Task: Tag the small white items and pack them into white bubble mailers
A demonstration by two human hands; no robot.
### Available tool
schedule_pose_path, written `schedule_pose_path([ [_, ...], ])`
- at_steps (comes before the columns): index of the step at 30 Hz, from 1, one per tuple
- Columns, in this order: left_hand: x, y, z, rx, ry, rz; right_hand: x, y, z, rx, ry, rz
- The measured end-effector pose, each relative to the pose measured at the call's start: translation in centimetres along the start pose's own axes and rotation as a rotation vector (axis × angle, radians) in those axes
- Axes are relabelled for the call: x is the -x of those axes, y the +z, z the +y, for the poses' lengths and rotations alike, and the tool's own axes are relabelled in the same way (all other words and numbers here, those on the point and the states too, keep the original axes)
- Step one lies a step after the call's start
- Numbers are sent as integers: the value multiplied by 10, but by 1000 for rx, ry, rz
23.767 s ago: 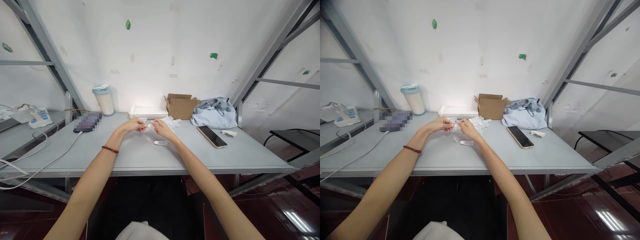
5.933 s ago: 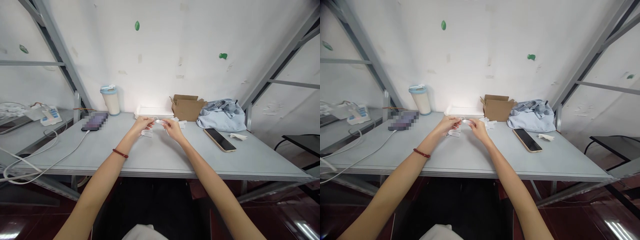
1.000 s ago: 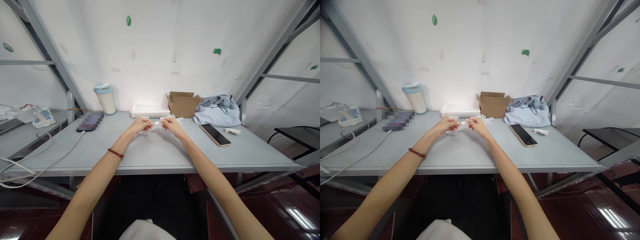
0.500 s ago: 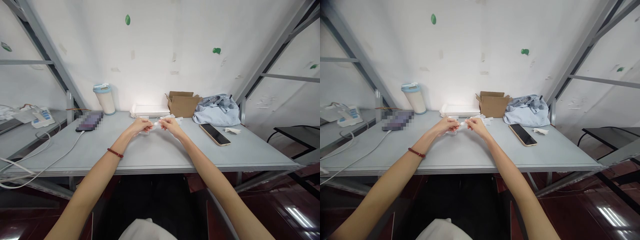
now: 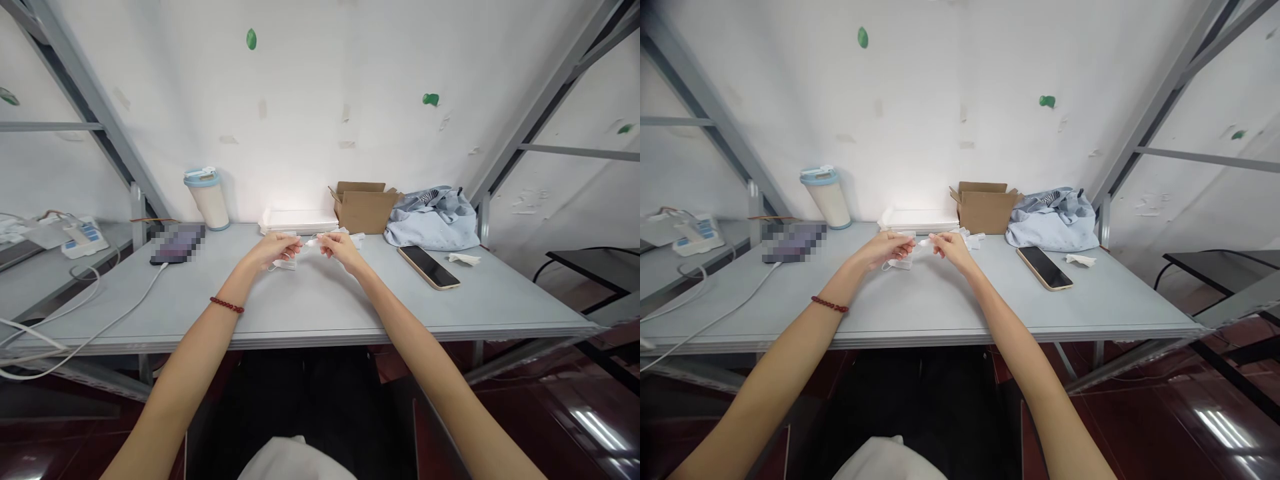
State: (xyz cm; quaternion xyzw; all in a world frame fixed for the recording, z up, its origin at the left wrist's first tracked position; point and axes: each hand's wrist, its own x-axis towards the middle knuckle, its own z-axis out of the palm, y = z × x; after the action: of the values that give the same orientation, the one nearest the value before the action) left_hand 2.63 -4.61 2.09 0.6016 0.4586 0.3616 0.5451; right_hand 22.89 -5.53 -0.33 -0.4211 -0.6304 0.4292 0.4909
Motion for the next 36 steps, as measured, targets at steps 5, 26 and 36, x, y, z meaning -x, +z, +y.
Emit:
schedule_pose_path([
  [5,2,-3,0,-57,62,-65,3,2,-5,23,13,-47],
  [26,8,-50,7,-244,-103,45,-3,-6,2,95,42,115],
  [36,9,-50,8,-389,-257,136,-5,-8,5,241,25,169],
])
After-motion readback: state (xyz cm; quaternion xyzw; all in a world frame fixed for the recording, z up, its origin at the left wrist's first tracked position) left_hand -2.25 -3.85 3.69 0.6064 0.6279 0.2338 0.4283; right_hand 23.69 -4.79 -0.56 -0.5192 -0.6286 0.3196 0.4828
